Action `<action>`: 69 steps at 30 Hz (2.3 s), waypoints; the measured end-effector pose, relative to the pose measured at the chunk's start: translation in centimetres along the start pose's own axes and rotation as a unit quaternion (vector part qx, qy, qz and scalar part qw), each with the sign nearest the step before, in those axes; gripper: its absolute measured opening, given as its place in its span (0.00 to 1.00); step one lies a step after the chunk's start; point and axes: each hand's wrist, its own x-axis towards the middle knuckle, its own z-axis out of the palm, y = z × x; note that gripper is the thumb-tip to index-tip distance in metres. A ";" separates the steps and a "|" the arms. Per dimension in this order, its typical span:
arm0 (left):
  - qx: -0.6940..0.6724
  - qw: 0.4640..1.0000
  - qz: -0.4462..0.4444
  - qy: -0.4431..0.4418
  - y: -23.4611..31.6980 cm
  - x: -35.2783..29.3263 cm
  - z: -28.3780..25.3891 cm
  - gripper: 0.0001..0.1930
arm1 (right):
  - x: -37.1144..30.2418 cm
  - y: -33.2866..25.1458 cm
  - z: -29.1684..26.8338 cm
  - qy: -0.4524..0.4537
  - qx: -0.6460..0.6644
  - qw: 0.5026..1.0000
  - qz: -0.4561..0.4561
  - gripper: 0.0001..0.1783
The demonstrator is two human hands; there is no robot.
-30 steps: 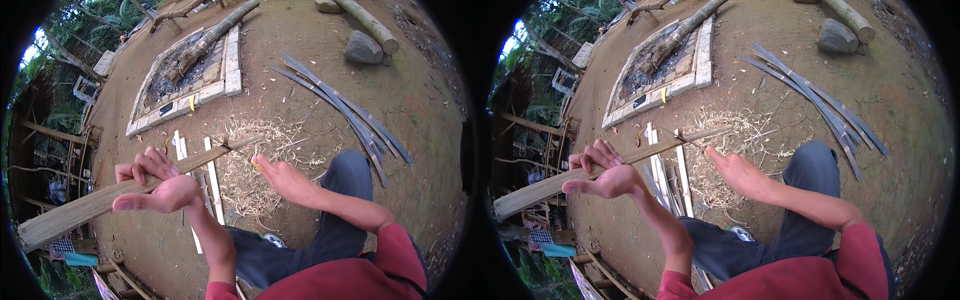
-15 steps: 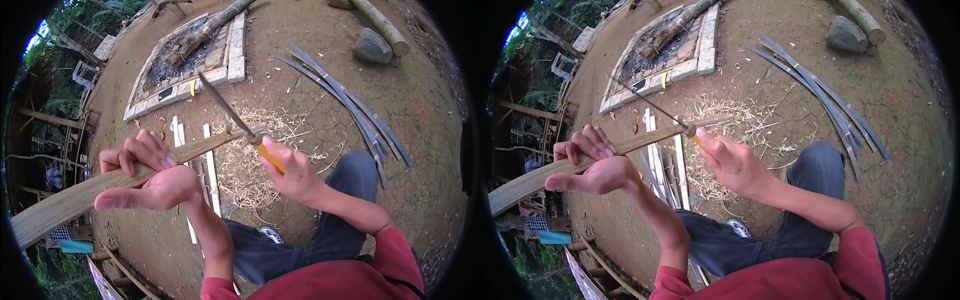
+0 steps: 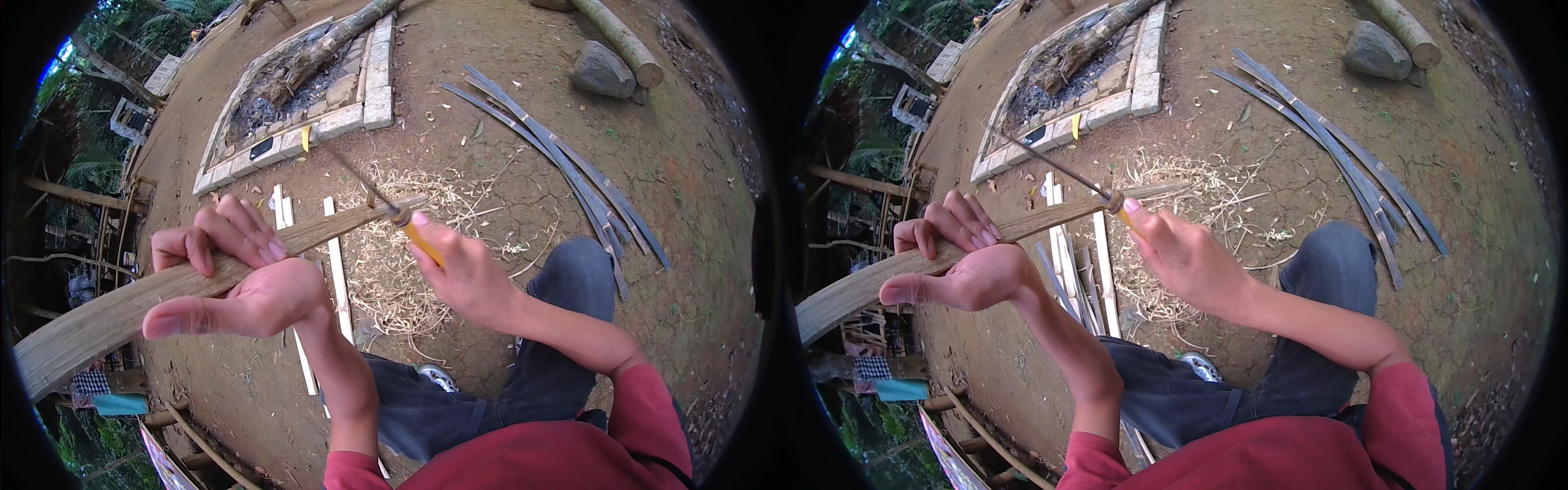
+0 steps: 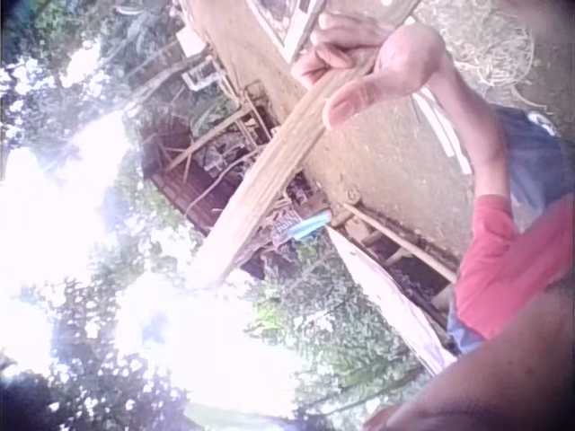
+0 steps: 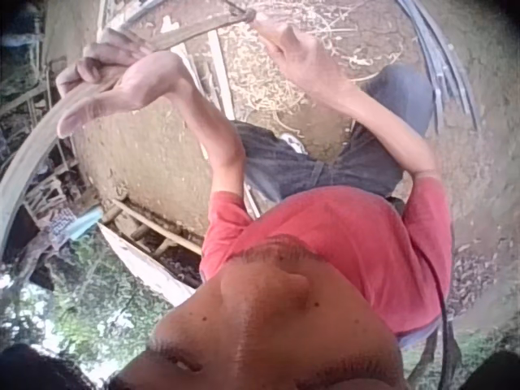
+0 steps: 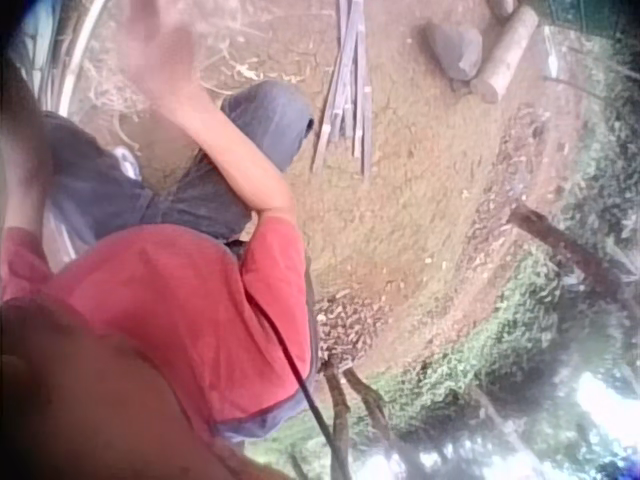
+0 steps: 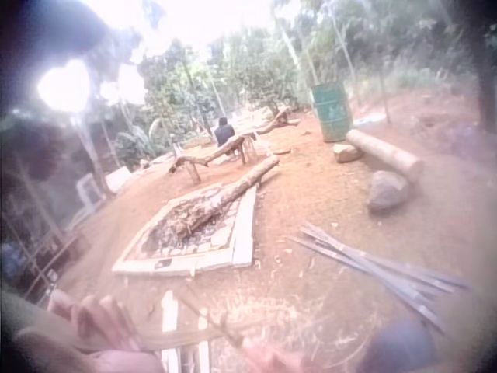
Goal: The person uses a knife to shave thin strips of bark or outer fibers from a long bamboo pole, repeatedly pulling the blade along the length of the material.
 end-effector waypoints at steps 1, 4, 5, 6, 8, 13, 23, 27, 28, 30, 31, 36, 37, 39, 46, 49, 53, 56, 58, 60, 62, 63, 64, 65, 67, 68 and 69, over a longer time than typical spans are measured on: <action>0.016 1.000 -0.002 0.005 -0.3 -0.6 0.3 0.33 | -0.8 1.9 0.7 -0.069 -0.051 0.996 0.033 0.21; 0.041 0.999 0.006 0.011 0.0 -0.2 -0.2 0.33 | -0.7 1.1 -0.3 -0.167 0.008 0.977 0.131 0.21; 0.018 1.000 -0.005 0.011 -0.1 -0.3 0.1 0.33 | -0.3 0.7 -0.9 -0.141 0.021 0.982 0.127 0.20; 0.005 1.000 -0.021 0.009 0.1 -0.5 0.0 0.33 | -0.2 -0.4 -1.5 -0.121 0.040 0.984 0.126 0.20; 0.012 1.000 -0.011 0.013 0.0 0.1 0.1 0.33 | 0.4 -1.7 -2.8 -0.051 0.088 0.991 0.091 0.20; 0.013 1.000 -0.007 0.022 -0.4 0.1 -0.1 0.33 | 0.9 -3.1 -3.4 0.084 0.101 0.991 -0.031 0.21; -0.001 1.000 0.007 0.007 -0.2 0.7 0.1 0.32 | 0.6 -2.9 -3.5 0.005 0.134 0.989 0.064 0.20; 0.019 1.000 0.015 -0.009 -0.3 0.3 -0.7 0.32 | 0.5 -3.2 -1.5 0.175 0.127 0.972 -0.092 0.21; 0.015 1.000 0.020 -0.017 -0.2 0.1 -0.3 0.32 | -0.8 -1.0 0.2 0.104 0.080 0.989 -0.068 0.21; 0.000 1.000 0.016 0.000 -0.4 -0.1 -0.4 0.32 | -1.7 1.2 0.2 -0.087 0.038 0.991 0.098 0.21; -0.009 1.000 0.015 0.009 -0.5 -0.1 -0.4 0.32 | -1.6 1.5 -0.1 -0.180 0.016 0.967 0.179 0.21; 0.008 1.000 0.014 -0.015 -0.3 0.6 -0.3 0.32 | 0.1 -3.0 -2.6 0.020 0.141 0.988 0.056 0.20; 0.009 1.000 0.013 -0.018 -0.3 0.6 -0.3 0.32 | 0.4 -3.5 -2.7 0.060 0.139 0.988 0.026 0.20; 0.019 0.999 0.013 -0.022 -0.2 0.3 -0.6 0.32 | 0.9 -4.2 -2.8 0.138 0.137 0.980 -0.033 0.19; 0.034 0.999 0.010 0.008 -0.4 0.6 -0.1 0.32 | -2.5 1.7 -0.6 -0.132 0.060 0.965 0.218 0.15; 0.030 0.999 0.011 -0.002 -0.5 0.6 0.0 0.33 | 0.5 -2.1 -3.6 0.005 0.141 0.977 0.158 0.17; 0.015 1.000 0.006 -0.007 0.0 -0.2 -0.1 0.33 | 0.9 -3.3 -3.9 0.102 0.181 0.977 0.046 0.17; -0.018 1.000 0.010 -0.022 0.4 -0.8 0.7 0.33 | 1.0 -2.6 -2.4 0.185 0.138 0.972 -0.032 0.16; -0.016 0.999 0.016 -0.027 0.4 -1.0 0.9 0.32 | -0.2 -0.3 -0.4 -0.016 0.098 0.990 0.095 0.15; 0.006 0.999 0.027 -0.021 -0.5 -1.5 1.1 0.32 | -0.9 1.4 0.4 -0.094 0.087 0.975 0.184 0.13; 0.001 0.999 0.012 -0.046 -1.6 -1.7 0.7 0.33 | -1.5 2.2 -1.0 -0.076 0.090 0.974 0.192 0.13; 0.004 0.998 0.007 -0.057 -1.9 -1.6 0.5 0.33 | -1.3 2.1 -1.8 -0.070 0.093 0.974 0.193 0.14; -0.031 0.998 -0.019 -0.056 -2.2 -1.4 0.6 0.34 | -0.9 2.0 -2.1 -0.025 0.103 0.977 0.183 0.15; -0.021 0.999 -0.015 -0.047 -2.6 -1.6 0.7 0.34 | -0.3 1.9 -2.5 0.001 0.114 0.980 0.165 0.15; -0.001 0.999 -0.012 -0.034 -3.4 -2.3 1.2 0.34 | 0.4 1.4 -3.1 0.057 0.136 0.980 0.134 0.16; 0.023 1.000 -0.018 0.002 -3.6 -3.2 1.9 0.34 | 0.4 1.5 -3.0 0.045 0.138 0.979 0.146 0.17; 0.016 0.999 -0.035 -0.011 -4.0 -3.5 1.7 0.34 | 0.1 1.8 -2.8 0.035 0.139 0.977 0.156 0.17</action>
